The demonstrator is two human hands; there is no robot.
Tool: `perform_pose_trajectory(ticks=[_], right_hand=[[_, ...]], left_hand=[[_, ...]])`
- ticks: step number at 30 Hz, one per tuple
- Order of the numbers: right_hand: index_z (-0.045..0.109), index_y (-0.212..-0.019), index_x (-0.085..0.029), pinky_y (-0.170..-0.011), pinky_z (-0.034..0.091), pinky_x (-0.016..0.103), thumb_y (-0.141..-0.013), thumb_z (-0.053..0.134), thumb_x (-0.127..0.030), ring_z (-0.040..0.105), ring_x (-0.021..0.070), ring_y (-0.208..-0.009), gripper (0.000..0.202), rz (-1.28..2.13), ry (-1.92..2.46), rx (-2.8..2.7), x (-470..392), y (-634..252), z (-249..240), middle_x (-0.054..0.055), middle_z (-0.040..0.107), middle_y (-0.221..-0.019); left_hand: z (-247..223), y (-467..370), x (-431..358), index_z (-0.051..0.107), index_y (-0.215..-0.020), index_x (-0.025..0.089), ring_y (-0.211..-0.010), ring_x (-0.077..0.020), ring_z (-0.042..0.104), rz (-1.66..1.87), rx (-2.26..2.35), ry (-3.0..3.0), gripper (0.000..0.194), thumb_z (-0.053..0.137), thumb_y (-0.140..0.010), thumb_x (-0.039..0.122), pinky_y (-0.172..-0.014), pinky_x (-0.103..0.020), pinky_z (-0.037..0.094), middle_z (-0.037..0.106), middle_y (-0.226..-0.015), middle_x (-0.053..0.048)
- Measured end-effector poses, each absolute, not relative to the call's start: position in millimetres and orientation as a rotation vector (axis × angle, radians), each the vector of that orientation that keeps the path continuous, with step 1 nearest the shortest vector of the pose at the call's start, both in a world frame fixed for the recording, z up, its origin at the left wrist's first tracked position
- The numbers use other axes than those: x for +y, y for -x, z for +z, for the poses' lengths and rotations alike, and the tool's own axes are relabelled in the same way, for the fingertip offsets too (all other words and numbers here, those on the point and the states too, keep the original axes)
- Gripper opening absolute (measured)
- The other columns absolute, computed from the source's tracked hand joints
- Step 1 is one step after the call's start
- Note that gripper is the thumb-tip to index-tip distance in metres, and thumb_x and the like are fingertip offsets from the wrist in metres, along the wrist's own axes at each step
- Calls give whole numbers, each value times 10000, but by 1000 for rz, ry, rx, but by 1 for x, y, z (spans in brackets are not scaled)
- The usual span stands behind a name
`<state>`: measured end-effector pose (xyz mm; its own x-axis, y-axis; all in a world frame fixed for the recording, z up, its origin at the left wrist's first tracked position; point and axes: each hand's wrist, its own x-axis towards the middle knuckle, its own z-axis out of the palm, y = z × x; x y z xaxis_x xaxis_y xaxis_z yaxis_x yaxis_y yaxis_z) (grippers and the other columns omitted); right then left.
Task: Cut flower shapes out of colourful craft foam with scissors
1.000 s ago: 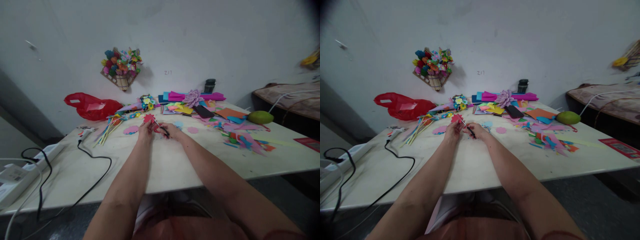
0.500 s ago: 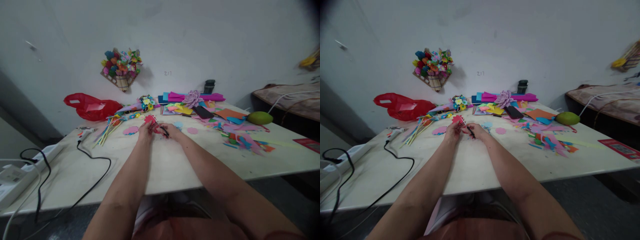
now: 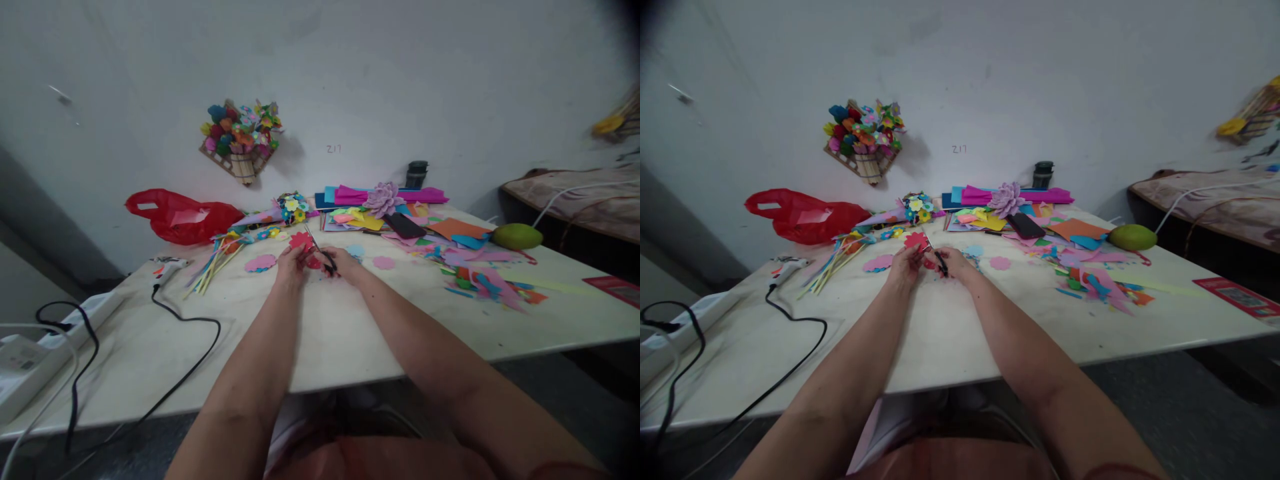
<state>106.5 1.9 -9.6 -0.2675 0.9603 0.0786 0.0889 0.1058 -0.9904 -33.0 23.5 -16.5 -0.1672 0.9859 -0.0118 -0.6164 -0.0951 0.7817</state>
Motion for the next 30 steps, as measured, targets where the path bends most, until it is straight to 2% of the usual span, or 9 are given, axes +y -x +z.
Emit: perform_pose_trajectory(ticks=[5,14,21,25,30], right_hand=[[580,-788,-156,-311,261,168,-900,594,-332,482,60,-363,209,1266,1043,-1527,4,-106,-11,-41,553,-527],[611,-816,-154,-319,270,150,-845,667,-315,464,47,-359,173,1271,1047,-1605,1,-108,-10,-56,535,-506],[658,-915,-143,-336,290,154,-862,631,-293,446,51,-361,161,1273,1085,-1511,-5,-106,-2,-45,548,-511],[632,-851,-149,-373,337,167,-776,699,-214,461,63,-373,120,1328,1051,-1493,-4,-105,-3,-54,558,-500],[564,-825,-167,-435,401,194,-673,682,-66,514,88,-411,218,1389,993,-1460,-2,-106,-6,-64,586,-512]], left_hand=[[-16,31,21,659,-740,135,-584,-146,679,1584,785,-706,106,686,-663,66,-572,-223,543,711,-672,-39],[-18,31,23,644,-705,127,-640,-169,690,1618,783,-723,100,739,-684,103,-616,-261,546,721,-735,-71],[-17,31,20,599,-686,135,-697,-194,715,1593,771,-699,185,776,-656,88,-737,-335,554,733,-783,-81],[-17,31,18,592,-711,135,-683,-178,713,1570,797,-700,178,765,-691,99,-742,-322,559,734,-785,-82],[-17,30,16,593,-728,127,-662,-160,706,1558,804,-698,146,730,-733,75,-709,-274,559,728,-767,-88]])
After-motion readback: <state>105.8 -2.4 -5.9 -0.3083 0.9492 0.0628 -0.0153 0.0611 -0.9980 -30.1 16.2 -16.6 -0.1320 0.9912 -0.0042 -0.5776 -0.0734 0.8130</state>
